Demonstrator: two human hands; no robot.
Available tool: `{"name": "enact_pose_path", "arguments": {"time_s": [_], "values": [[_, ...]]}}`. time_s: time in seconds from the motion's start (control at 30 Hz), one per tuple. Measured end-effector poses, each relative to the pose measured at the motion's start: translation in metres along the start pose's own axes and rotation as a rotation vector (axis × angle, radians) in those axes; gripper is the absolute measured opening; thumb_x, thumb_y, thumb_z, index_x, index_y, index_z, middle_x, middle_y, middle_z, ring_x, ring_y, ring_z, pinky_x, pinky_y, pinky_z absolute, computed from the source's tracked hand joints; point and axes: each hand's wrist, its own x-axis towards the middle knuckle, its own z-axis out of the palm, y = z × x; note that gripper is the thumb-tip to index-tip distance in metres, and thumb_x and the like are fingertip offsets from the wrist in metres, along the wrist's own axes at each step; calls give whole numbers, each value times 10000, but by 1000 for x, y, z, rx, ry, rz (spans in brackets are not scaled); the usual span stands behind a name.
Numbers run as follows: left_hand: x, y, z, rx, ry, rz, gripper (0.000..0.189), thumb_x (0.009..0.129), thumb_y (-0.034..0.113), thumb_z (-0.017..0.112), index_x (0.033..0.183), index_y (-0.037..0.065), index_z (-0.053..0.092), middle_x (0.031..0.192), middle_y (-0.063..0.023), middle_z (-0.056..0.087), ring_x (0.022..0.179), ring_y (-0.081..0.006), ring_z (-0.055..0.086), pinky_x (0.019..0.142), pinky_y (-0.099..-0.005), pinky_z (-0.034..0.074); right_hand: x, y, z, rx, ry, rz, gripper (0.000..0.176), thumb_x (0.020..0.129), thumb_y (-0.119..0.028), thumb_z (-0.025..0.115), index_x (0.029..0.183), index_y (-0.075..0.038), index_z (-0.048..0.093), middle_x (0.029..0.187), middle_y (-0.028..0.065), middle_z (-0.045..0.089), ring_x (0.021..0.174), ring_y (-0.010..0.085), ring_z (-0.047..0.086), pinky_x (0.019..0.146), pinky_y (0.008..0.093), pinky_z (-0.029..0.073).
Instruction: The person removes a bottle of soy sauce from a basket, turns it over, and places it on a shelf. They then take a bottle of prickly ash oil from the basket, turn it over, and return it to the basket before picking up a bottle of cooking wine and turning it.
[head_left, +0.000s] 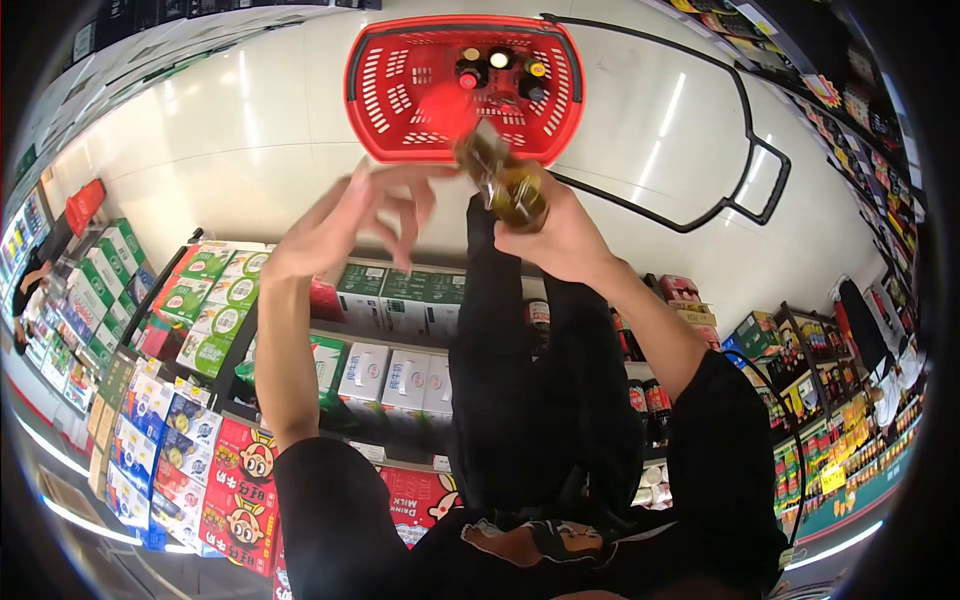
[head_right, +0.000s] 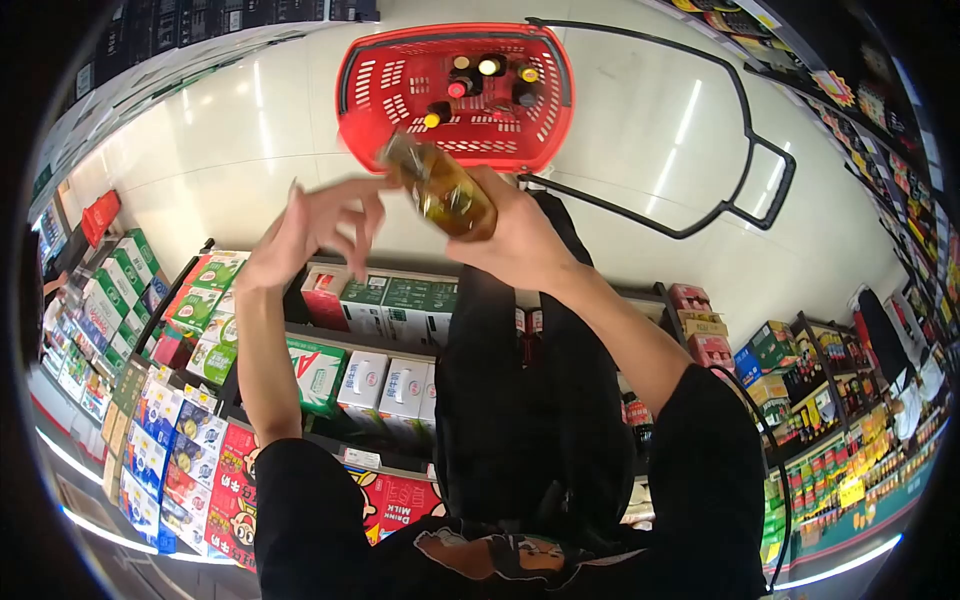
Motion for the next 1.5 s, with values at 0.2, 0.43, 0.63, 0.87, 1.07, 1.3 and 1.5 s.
{"name": "enact_pose_path", "arguments": {"time_s": [0.2,0.43,0.63,0.87,1.07,1.3,1.5], "values": [[69,-24,47,111,421,306,566,1087,432,396,1411,-18,514,1148,-102,615,1116,-177,579,1028,-350,451,0,-13,-12,852,-232,194,469,818,-195,646,1228,4,534,920,140,634,885,293,648,817,415,540],[109,-22,89,-206,513,220,516,1050,464,492,1303,21,569,1007,-19,666,876,-49,606,700,-222,505,-9,-2,-22,1205,-386,305,363,853,-190,609,1130,45,584,932,158,673,864,291,688,796,404,567],[105,-20,98,-309,558,178,462,1021,423,547,1223,10,595,866,-6,648,629,-32,573,467,-187,423,-15,7,-19,1141,-387,285,378,850,-210,623,1128,43,585,936,170,677,862,297,688,823,419,564],[104,-28,99,-286,555,170,451,1024,405,541,1225,5,596,874,-7,645,643,-40,576,490,-195,433,-17,6,-23,1170,-427,331,383,845,-213,622,1132,37,583,941,171,678,866,295,688,831,422,564],[67,-11,134,-253,566,140,506,1036,440,551,1249,-18,591,966,-35,670,798,-63,613,649,-231,496,-61,-20,-19,1028,-354,363,362,872,-159,600,1181,22,554,949,164,677,843,274,702,798,401,576],[-8,38,214,-72,471,264,423,989,237,669,1281,-49,557,1126,-100,663,1021,-128,604,906,-292,494,-143,-96,-34,583,-545,271,379,854,-248,661,1140,-14,574,935,118,685,887,223,696,803,354,554],[-62,95,274,-53,586,480,442,983,195,663,1322,-49,515,1155,-107,649,1041,-140,616,907,-302,508,-191,-177,-30,427,-602,85,393,869,-252,679,1163,-12,576,971,114,692,910,216,688,813,352,552]]}}
